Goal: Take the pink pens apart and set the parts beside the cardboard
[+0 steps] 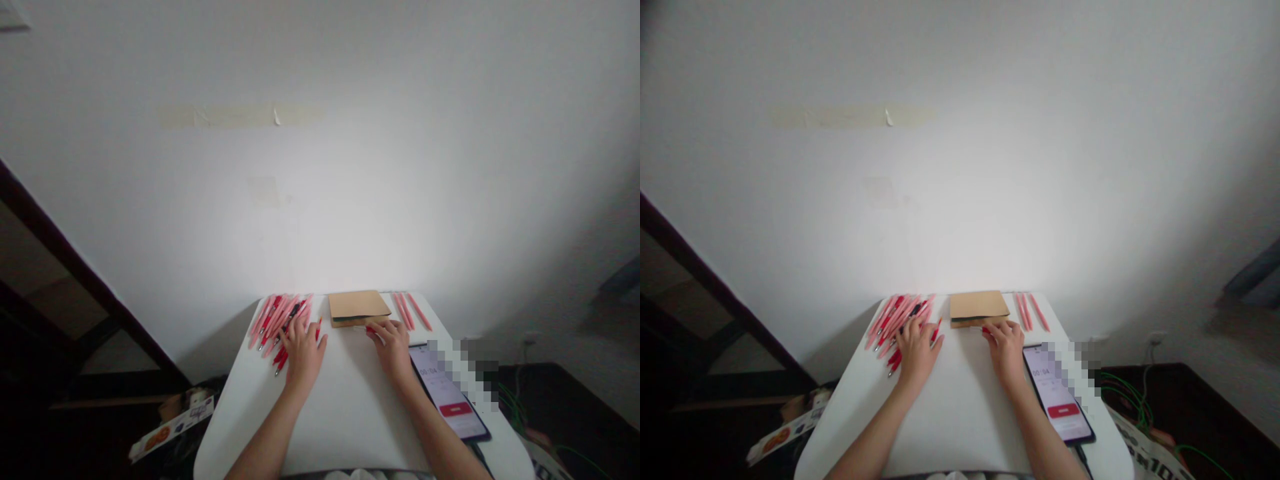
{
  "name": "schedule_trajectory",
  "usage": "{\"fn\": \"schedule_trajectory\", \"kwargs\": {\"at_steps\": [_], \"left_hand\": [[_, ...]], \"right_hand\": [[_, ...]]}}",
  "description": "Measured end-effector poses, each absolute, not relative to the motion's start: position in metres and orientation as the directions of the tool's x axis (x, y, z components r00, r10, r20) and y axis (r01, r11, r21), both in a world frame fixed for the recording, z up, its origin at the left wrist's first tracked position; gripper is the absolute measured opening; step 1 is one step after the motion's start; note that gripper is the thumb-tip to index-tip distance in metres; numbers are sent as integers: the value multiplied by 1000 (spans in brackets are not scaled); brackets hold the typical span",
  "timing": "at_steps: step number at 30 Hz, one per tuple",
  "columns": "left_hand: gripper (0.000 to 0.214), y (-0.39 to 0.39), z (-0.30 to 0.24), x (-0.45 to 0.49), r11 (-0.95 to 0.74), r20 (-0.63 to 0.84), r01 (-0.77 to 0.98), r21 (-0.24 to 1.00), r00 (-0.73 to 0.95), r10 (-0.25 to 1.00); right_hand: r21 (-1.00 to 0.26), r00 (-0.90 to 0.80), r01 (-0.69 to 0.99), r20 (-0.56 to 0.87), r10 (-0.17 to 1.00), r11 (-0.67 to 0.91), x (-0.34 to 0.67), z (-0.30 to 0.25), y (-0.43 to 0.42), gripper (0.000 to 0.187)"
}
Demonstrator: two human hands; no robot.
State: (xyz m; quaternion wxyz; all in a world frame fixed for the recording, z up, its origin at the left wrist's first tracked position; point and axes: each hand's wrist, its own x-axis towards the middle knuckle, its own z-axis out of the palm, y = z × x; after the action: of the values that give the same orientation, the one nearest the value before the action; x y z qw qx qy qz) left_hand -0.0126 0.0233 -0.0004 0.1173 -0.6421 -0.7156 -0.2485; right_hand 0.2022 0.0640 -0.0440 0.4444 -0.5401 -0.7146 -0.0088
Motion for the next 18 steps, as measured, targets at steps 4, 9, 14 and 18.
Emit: {"fn": "schedule_trajectory", "kwargs": {"at_steps": [4, 9, 14, 18], "left_hand": [[15, 22, -3, -8, -99, 501, 952, 291, -64, 863], [14, 19, -11, 0, -169, 461, 923, 346, -10, 888], [12, 22, -14, 3, -167, 409, 911, 377, -3, 912], [9, 23, -14, 3, -159, 393, 906, 393, -9, 920]], "right_hand": [[-437, -101, 774, 629, 771, 458, 200, -40, 61, 17], [-388, -214, 770, 590, 778, 506, 197, -35, 56, 19], [-392, -269, 756, 546, 794, 525, 195, -33, 55, 21], [-402, -292, 738, 533, 794, 541, 195, -32, 55, 24]]}}
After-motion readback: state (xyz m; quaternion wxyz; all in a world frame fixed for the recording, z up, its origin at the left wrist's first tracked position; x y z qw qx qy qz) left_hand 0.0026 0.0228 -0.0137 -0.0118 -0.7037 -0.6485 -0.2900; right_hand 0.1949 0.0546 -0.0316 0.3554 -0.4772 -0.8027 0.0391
